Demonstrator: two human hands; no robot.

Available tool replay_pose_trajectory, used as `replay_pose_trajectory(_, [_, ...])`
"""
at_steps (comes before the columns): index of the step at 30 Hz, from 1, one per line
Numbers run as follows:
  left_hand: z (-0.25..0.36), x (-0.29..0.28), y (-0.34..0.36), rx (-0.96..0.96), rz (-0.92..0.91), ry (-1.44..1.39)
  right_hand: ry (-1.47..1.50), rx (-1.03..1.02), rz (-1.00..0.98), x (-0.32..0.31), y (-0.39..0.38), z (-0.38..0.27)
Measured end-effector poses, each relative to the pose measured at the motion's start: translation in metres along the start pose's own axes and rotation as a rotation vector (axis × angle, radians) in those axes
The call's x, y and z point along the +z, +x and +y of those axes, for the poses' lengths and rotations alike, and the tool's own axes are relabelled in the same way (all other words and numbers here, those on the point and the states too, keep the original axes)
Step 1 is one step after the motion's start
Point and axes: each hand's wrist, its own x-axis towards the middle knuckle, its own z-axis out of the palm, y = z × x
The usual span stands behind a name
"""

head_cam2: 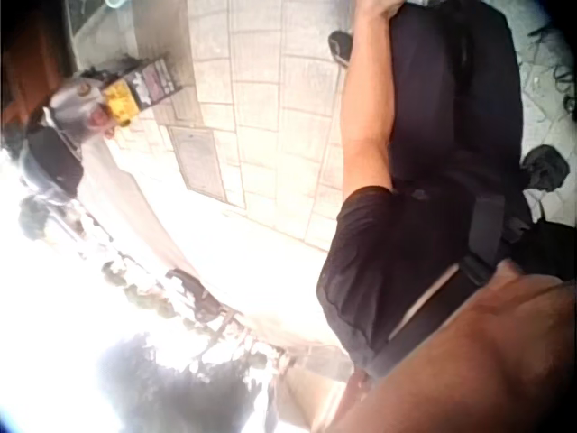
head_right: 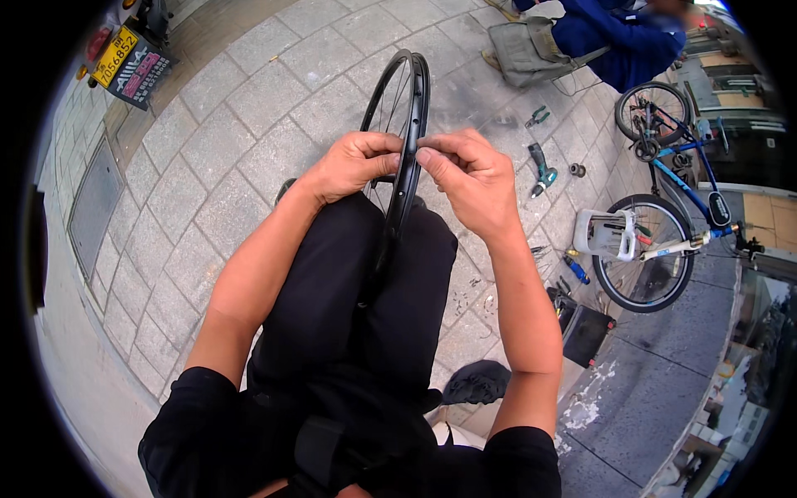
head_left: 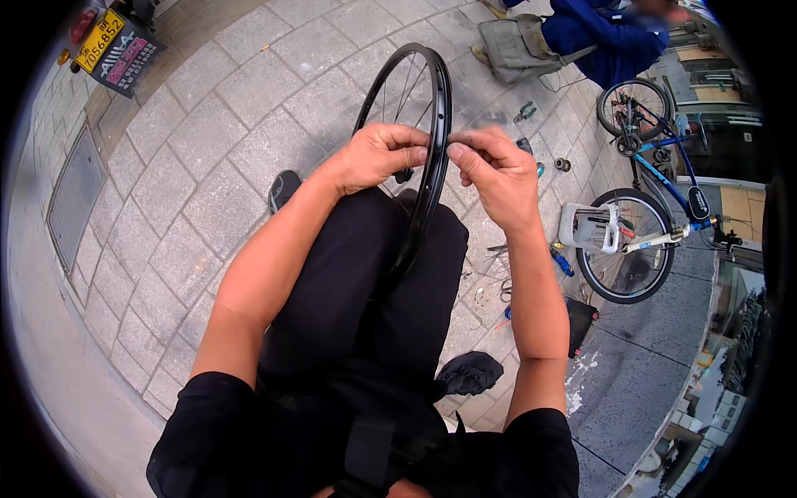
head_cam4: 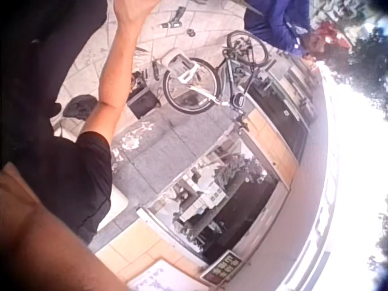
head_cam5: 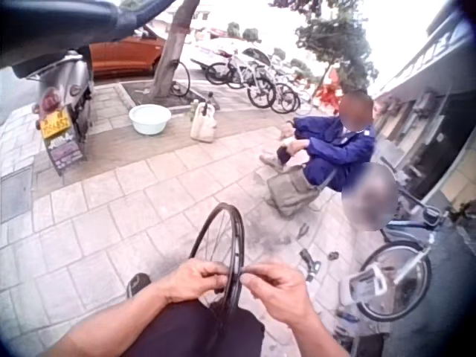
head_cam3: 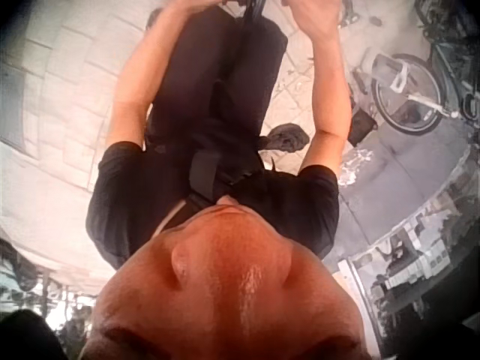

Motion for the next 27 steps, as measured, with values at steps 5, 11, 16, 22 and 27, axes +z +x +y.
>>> replay_pose_trajectory(5, [0.001, 0.001, 0.001, 0.018, -0.057, -0.059, -0.094, 0.032, -0.032, 0.000, 0.000, 0.003])
replay_pose_trajectory(11, [0.008, 0.002, 0.000, -0.010, -0.038, -0.004, -0.165, 0.113, -0.006, 0.008, 0.003, -0.013])
replay_pose_trajectory(16, [0.006, 0.001, -0.001, 0.063, -0.049, -0.008, -0.194, 0.160, 0.026, 0.014, 0.006, -0.021])
replay_pose_trajectory(22, [0.005, 0.000, -0.003, 0.094, -0.067, 0.033, -0.181, 0.268, -0.009, 0.011, 0.005, -0.022])
replay_pose_trajectory(27, [0.007, 0.000, -0.003, 0.063, -0.062, 0.023, -0.220, 0.148, -0.056, 0.008, -0.002, -0.022])
